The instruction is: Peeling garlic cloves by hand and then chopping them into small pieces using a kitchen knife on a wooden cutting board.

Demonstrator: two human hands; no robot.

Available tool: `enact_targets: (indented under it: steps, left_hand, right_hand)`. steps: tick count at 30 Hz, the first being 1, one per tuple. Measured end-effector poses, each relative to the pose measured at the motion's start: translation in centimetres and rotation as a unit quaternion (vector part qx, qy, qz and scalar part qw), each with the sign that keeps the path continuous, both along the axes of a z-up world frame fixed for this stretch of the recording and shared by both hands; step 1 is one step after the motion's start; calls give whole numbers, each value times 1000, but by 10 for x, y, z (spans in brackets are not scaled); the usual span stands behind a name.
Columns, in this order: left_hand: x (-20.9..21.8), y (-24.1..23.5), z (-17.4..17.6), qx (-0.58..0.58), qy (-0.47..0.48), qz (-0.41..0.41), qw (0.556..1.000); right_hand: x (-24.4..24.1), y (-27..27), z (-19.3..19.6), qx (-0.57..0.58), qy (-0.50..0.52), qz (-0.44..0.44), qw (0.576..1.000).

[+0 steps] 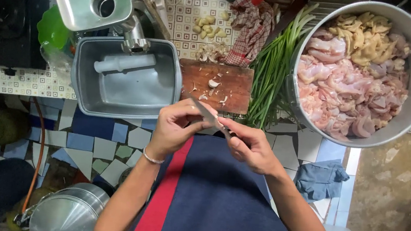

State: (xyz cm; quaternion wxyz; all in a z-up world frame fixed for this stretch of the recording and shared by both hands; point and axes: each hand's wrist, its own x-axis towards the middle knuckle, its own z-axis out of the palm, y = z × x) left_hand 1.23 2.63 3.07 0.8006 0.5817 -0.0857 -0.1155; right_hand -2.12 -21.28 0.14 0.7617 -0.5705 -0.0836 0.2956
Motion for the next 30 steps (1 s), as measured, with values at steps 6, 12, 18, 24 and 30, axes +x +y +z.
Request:
enact_targets:
  steps: [6,12,18,24,30]
  left_hand:
    - [6,1,-11,-66,45,-22,997]
    - [1,10,-1,-20,40,-1,999]
    - [-3,15,-18,-56,90,-18,994]
    - [-1,0,-52,-168,110,0,980]
    - [4,-28,-34,-65,59,118,989]
  right_hand:
    - [1,20,6,143,49,-19,988]
    - [15,17,27,-76,-41,12,996]
    - [14,14,18,-69,-195,7,978]
    - [6,33,0,101,75,-61,990]
    - [12,41,6,-109,-27,-113,987]
